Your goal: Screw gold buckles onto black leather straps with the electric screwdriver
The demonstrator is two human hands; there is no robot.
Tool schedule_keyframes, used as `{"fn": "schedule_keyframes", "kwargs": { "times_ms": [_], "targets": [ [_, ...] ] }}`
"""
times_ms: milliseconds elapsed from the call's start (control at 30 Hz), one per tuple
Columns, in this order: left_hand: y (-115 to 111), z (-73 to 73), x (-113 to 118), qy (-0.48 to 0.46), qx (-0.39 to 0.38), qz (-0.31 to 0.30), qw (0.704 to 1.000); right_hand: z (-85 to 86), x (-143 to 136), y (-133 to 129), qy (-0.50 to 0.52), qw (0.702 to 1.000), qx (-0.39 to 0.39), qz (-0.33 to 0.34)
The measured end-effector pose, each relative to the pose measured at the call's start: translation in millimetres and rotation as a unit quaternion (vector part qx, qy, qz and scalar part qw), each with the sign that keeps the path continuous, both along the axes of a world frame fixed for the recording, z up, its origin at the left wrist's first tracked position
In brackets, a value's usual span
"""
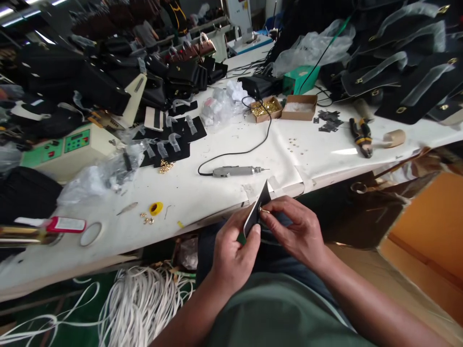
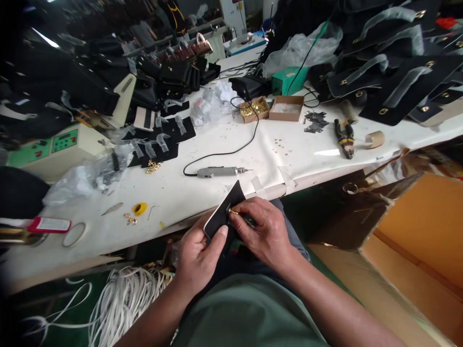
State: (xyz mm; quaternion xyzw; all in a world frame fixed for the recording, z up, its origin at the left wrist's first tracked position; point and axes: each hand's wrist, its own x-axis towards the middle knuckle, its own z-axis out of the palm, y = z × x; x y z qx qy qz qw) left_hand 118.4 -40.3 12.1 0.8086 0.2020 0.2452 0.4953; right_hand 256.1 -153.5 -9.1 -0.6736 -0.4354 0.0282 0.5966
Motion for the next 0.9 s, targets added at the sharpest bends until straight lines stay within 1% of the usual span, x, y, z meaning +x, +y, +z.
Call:
{"fn": "schedule_keyframes", "kwargs": {
  "times_ms": [100, 233, 367, 433, 533, 600, 667, 767, 833, 900],
  "targets": [
    [0.5, -1.5, -1.3, 0.013, 0.013, 0.015, 1.000, -0.8, 0.4, 0.6, -0.025, 1.000, -0.003, 0.008],
    [1.8, -2.4, -0.1, 0.031, -0.006, 0.025, 0.999, -4.3, -2.1, 1.5, -0.057, 0.998, -0.001, -0.001],
    [5.0, -4.7, 0.3, 0.040, -0.015, 0.026, 0.999, -9.7, -4.8, 3.1, -0.075, 0.997, -0.022, -0.002],
    [6.8, -6.1, -1.2, 0.038, 0.001, 0.025, 0.999, -10.5, -6.2, 3.9, -0.073, 0.997, -0.035, 0.003],
    [7.5, -6.3, -4.7, 0.021, 0.046, 0.013, 0.999, -8.0, -9.1, 5.5, -0.054, 0.998, -0.039, 0.007],
    [6.5, -3.8, -7.2, 0.003, 0.070, 0.005, 0.998, -5.1, -11.6, 6.9, -0.026, 0.999, -0.034, 0.009],
    [5.2, 0.9, -10.0, -0.012, 0.070, -0.007, 0.997, -2.6, -14.2, 8.0, 0.017, 0.999, -0.030, 0.014],
    [5.4, 8.4, -16.0, -0.035, 0.029, -0.032, 0.998, 0.2, -17.0, 8.9, 0.116, 0.992, -0.035, 0.037],
    [7.5, 10.6, -20.8, -0.045, -0.009, -0.051, 0.998, 1.0, -17.8, 9.2, 0.191, 0.979, -0.036, 0.056],
    [10.4, 9.6, -24.5, -0.049, -0.043, -0.060, 0.996, 0.3, -18.0, 9.9, 0.264, 0.961, -0.031, 0.073]
  ]
}}
